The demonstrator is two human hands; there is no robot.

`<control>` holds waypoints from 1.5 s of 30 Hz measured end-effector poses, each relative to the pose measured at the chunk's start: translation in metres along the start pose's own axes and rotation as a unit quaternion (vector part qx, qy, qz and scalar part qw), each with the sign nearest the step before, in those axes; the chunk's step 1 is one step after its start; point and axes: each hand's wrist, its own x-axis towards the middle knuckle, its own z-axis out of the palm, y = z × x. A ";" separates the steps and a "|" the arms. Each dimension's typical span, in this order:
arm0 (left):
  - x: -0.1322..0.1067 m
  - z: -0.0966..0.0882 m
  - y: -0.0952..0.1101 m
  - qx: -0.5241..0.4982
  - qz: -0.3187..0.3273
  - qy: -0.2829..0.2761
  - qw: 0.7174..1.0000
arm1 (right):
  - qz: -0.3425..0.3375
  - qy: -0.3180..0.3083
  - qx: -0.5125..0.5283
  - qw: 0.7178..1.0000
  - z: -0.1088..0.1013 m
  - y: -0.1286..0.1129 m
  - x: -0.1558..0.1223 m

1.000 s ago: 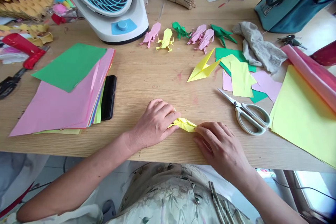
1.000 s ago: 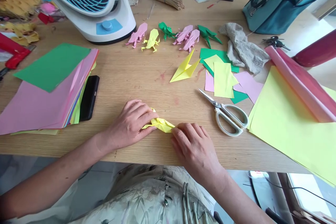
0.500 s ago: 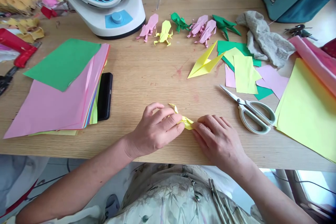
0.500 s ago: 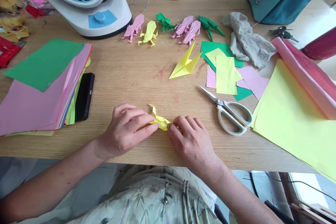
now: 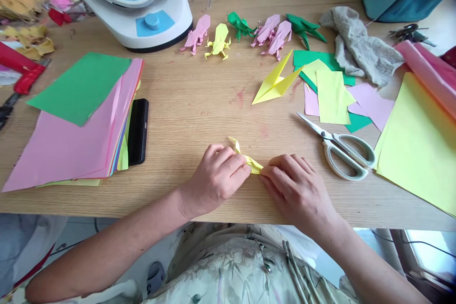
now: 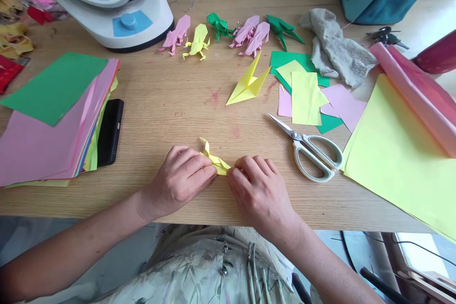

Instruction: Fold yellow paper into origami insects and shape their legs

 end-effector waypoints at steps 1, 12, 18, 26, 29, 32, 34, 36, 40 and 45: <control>0.000 0.000 0.000 -0.010 -0.007 -0.002 1.000 | 0.003 0.001 0.005 1.000 -0.002 0.001 -0.002; 0.005 -0.003 -0.002 -0.128 -0.100 -0.046 0.986 | 0.064 0.012 0.047 0.997 -0.009 0.004 -0.023; 0.008 -0.007 -0.004 -0.101 -0.067 -0.045 0.992 | 0.065 0.007 0.032 0.997 -0.006 -0.001 -0.015; 0.011 -0.006 0.003 -0.041 -0.006 -0.028 0.999 | 0.062 0.023 0.038 0.997 0.002 -0.008 -0.012; 0.010 -0.004 0.005 -0.056 -0.031 -0.034 0.997 | 0.052 0.018 0.028 0.998 0.002 -0.009 -0.010; 0.010 -0.003 0.005 -0.076 -0.059 -0.040 0.995 | 0.053 0.008 0.013 0.998 0.002 -0.010 -0.009; 0.010 -0.002 0.006 -0.093 -0.076 -0.043 0.992 | 0.057 0.004 0.000 0.998 0.002 -0.010 -0.008; 0.009 -0.002 0.007 -0.109 -0.088 -0.048 0.989 | 0.063 0.001 -0.008 0.998 0.003 -0.011 -0.007; 0.009 -0.003 0.010 -0.124 -0.100 -0.061 0.985 | 0.080 -0.007 -0.005 0.997 0.006 -0.012 -0.005; 0.011 -0.004 0.013 -0.140 -0.125 -0.076 0.979 | 0.095 -0.002 -0.005 0.995 0.008 -0.013 -0.005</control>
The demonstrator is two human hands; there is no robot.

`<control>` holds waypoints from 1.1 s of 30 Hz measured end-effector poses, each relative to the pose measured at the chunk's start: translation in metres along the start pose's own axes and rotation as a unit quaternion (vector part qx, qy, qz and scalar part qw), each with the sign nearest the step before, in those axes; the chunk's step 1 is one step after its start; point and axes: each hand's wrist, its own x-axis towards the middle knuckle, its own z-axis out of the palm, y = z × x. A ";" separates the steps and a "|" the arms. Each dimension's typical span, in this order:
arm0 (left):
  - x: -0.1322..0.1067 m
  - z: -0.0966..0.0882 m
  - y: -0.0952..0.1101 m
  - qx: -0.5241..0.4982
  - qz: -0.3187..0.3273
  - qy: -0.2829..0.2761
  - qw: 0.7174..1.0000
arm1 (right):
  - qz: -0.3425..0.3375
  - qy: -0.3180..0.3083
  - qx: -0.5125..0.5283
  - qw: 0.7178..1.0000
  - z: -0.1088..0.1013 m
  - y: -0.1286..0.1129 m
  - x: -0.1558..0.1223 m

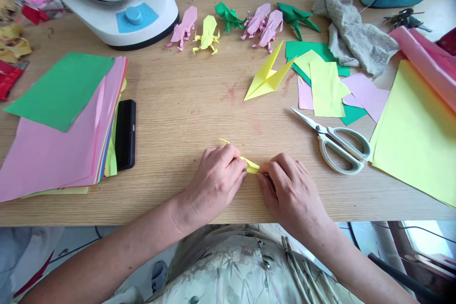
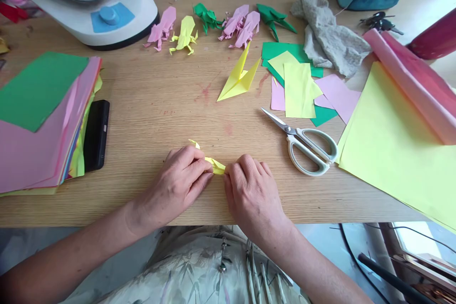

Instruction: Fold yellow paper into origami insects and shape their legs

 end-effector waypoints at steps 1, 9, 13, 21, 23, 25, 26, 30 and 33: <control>0.001 0.000 0.001 -0.002 -0.006 0.000 1.000 | 0.003 0.001 0.000 1.000 0.000 0.000 0.000; 0.002 0.001 0.004 -0.006 -0.051 0.003 0.999 | 0.023 -0.005 0.013 1.000 0.000 -0.001 0.000; 0.004 0.003 0.008 0.019 -0.080 0.001 0.997 | 0.037 -0.006 0.027 0.999 0.001 -0.001 -0.001; 0.007 0.005 0.011 0.035 -0.100 0.014 0.994 | 0.044 0.014 0.056 0.997 -0.004 0.003 -0.005; 0.007 0.006 0.011 0.038 -0.097 0.016 0.994 | 0.047 0.012 0.065 0.997 -0.007 0.005 -0.009; 0.007 0.006 0.010 0.046 -0.091 0.016 0.995 | 0.054 0.017 0.067 0.996 -0.011 0.009 -0.014; 0.007 0.007 0.010 0.050 -0.087 0.016 0.995 | 0.058 0.023 0.067 0.996 -0.012 0.010 -0.017; 0.008 0.007 0.009 0.055 -0.081 0.017 0.995 | 0.065 0.033 0.066 0.995 -0.014 0.013 -0.024; 0.008 0.006 0.009 0.056 -0.082 0.015 0.995 | 0.064 0.025 0.064 0.996 -0.013 0.011 -0.020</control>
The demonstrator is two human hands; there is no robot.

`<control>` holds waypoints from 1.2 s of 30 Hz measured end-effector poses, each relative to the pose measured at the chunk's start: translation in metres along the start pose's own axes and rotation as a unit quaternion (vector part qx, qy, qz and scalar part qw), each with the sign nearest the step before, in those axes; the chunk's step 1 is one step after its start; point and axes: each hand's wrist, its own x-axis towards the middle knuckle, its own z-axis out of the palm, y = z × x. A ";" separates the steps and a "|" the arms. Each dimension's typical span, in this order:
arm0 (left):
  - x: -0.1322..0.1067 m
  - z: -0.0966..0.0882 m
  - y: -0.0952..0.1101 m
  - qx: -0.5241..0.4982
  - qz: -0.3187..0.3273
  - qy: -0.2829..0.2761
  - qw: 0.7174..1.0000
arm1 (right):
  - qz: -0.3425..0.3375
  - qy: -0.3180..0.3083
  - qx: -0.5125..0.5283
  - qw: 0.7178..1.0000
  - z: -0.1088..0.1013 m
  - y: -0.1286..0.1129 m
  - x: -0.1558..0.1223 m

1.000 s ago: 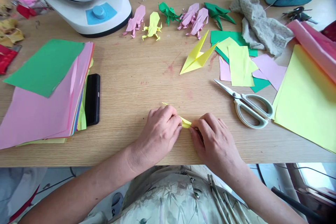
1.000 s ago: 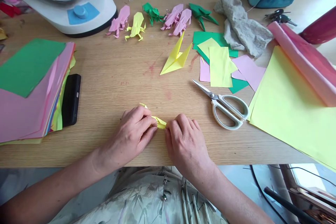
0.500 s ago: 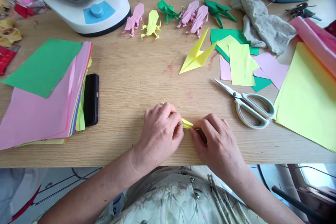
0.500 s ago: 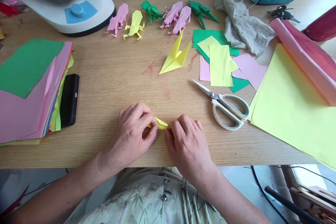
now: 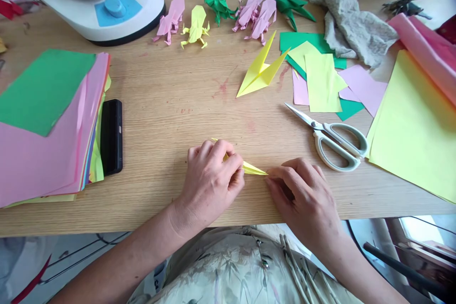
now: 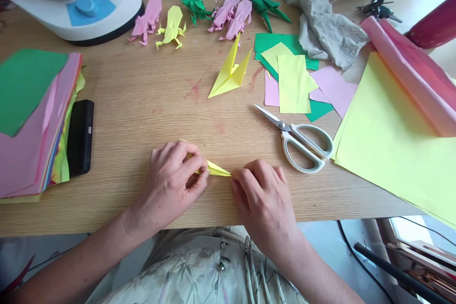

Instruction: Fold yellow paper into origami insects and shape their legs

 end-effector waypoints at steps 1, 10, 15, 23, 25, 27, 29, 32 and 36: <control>0.000 0.000 0.000 0.001 0.000 -0.001 1.000 | -0.002 -0.006 0.001 1.000 0.001 -0.001 0.002; -0.006 0.000 -0.002 -0.022 -0.011 0.014 1.000 | 0.008 -0.036 0.016 0.999 0.007 -0.008 0.014; -0.009 -0.003 -0.001 -0.033 -0.023 0.023 0.999 | 0.020 -0.042 0.004 0.999 0.008 -0.009 0.015; -0.008 -0.003 0.001 -0.013 -0.023 0.032 0.999 | 0.011 -0.016 -0.023 1.000 0.012 -0.008 0.016; -0.007 -0.001 0.002 -0.017 -0.028 0.031 0.999 | 0.012 -0.013 -0.029 0.999 0.012 -0.009 0.017; -0.006 0.002 0.003 -0.024 -0.033 0.023 0.999 | 0.016 -0.011 -0.034 0.999 0.012 -0.010 0.017; -0.006 0.004 0.004 -0.026 -0.040 0.017 0.999 | 0.021 -0.008 -0.040 0.999 0.012 -0.011 0.018; -0.007 0.005 0.005 -0.023 -0.052 0.018 0.998 | 0.024 -0.007 -0.041 0.999 0.012 -0.011 0.018; -0.007 0.005 0.007 -0.016 -0.060 0.021 0.998 | 0.022 -0.008 -0.039 0.999 0.013 -0.010 0.018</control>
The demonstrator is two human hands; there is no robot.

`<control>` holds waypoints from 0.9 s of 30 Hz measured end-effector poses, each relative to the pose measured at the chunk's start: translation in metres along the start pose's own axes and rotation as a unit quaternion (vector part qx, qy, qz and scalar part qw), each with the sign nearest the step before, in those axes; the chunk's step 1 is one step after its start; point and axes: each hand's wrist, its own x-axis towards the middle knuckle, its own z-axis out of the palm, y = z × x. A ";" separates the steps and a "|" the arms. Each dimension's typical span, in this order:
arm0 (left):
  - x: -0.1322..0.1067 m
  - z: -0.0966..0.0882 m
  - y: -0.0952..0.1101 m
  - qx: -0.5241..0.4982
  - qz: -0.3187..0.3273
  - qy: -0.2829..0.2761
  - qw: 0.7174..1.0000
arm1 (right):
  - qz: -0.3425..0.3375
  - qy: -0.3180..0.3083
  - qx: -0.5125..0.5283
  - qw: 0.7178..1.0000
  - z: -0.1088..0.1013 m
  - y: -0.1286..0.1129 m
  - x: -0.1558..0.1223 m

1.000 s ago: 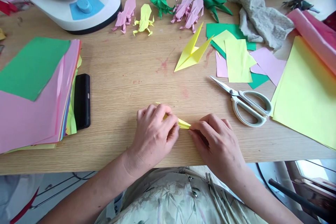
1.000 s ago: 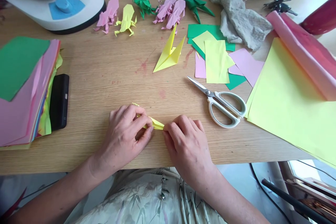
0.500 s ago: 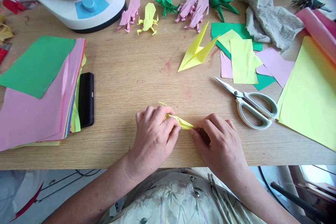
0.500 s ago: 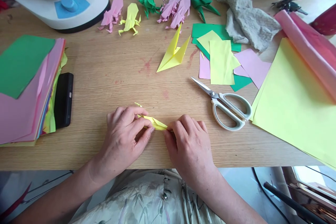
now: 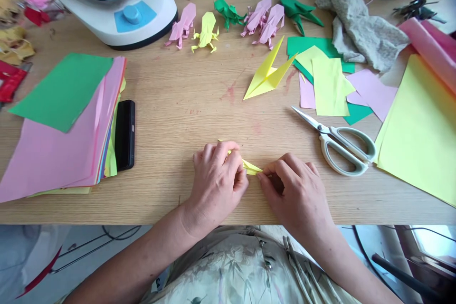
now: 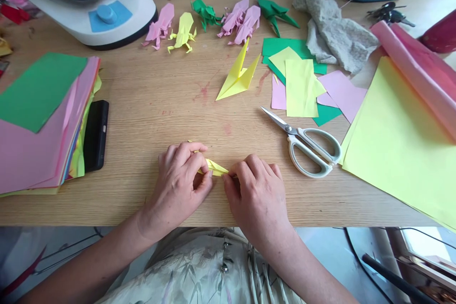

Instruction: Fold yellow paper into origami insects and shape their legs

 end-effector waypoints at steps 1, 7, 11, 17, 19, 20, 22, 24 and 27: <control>0.000 0.000 0.000 0.002 0.000 0.001 1.000 | -0.001 0.000 -0.001 1.000 0.000 0.000 0.000; 0.000 0.000 0.001 -0.010 -0.007 0.001 1.000 | 0.000 -0.005 -0.001 1.000 0.001 0.000 0.000; -0.001 0.000 0.001 -0.036 -0.028 -0.017 0.999 | 0.000 -0.010 0.008 1.000 -0.001 -0.002 -0.001; -0.001 0.002 0.002 -0.064 -0.039 -0.020 0.997 | -0.081 0.000 0.012 0.997 -0.002 0.000 -0.007; -0.001 0.001 0.000 -0.080 -0.042 -0.013 0.996 | -0.110 -0.004 0.012 0.994 -0.001 0.002 -0.009; -0.002 0.000 -0.002 -0.094 -0.039 -0.010 0.995 | -0.121 -0.008 0.010 0.993 -0.001 0.003 -0.010; -0.005 -0.004 -0.007 -0.126 -0.025 0.001 0.992 | -0.134 -0.015 0.000 0.991 -0.001 0.004 -0.011; -0.010 -0.010 -0.012 -0.136 -0.012 0.031 0.990 | -0.142 -0.020 -0.012 0.990 -0.002 0.004 -0.011; -0.016 -0.015 -0.018 -0.090 0.013 0.063 0.994 | -0.150 -0.024 -0.018 0.988 -0.003 0.003 -0.011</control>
